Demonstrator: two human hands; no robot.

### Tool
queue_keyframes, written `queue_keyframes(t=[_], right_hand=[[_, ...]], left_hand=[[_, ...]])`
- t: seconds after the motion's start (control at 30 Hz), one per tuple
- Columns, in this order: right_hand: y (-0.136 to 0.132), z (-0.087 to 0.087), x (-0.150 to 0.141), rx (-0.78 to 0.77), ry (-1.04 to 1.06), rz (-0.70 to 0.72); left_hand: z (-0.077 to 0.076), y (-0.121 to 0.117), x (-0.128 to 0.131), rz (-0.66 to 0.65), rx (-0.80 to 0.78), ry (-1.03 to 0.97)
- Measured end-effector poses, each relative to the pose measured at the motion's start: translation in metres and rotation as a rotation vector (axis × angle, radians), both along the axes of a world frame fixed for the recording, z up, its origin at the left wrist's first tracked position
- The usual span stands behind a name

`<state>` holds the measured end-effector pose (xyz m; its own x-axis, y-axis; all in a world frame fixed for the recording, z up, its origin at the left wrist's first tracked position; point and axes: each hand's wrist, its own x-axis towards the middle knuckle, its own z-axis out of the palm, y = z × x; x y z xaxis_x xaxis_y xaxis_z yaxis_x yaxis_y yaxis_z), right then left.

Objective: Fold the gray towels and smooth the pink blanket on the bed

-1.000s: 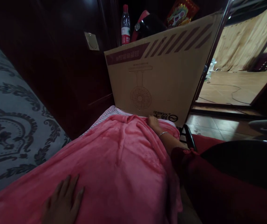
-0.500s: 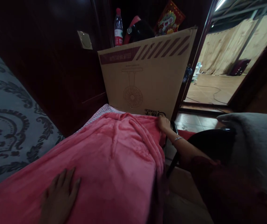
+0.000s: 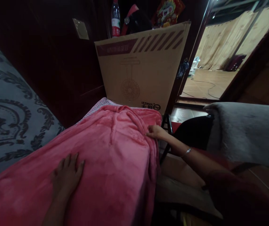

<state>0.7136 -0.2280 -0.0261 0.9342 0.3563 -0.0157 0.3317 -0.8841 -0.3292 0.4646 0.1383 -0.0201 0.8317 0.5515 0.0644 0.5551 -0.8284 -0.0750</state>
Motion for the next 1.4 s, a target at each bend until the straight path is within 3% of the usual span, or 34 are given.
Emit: queue_keyframes(t=[0.1,0.23,0.33,0.57,0.73,0.87,1.0,1.17,1.3,1.4], right_hand=[[-0.006,0.015,0.003,-0.027,-0.061,-0.106],[-0.017,0.041,0.028,-0.039,-0.156,-0.271],[-0.021,0.048,0.045,-0.029,-0.172,-0.334],[-0.013,0.03,0.068,0.013,-0.158,-0.467],[-0.014,0.007,0.067,0.0,-0.072,-0.447],[-0.013,0.009,0.066,0.015,-0.106,-0.404],[0.027,0.027,0.074,0.105,-0.227,-0.23],[0.125,0.044,0.09,0.2,-0.221,0.012],[0.192,0.045,0.1,0.229,-0.179,0.034],[0.225,0.042,0.105,0.25,-0.136,0.002]], left_hand=[[0.001,-0.001,-0.001,-0.025,-0.013,-0.036],[0.001,0.0,-0.002,-0.047,-0.026,-0.072],[0.001,0.0,-0.002,-0.037,-0.039,-0.088],[-0.001,0.002,0.0,0.009,-0.05,-0.04],[-0.002,0.001,-0.001,0.009,-0.042,-0.039],[-0.003,0.001,-0.001,0.025,-0.034,-0.038],[-0.006,0.002,-0.003,0.03,-0.016,-0.029],[-0.011,0.004,-0.006,0.043,-0.016,-0.039],[-0.014,0.004,-0.007,0.05,-0.027,-0.031],[-0.017,0.004,-0.008,0.062,-0.044,-0.028]])
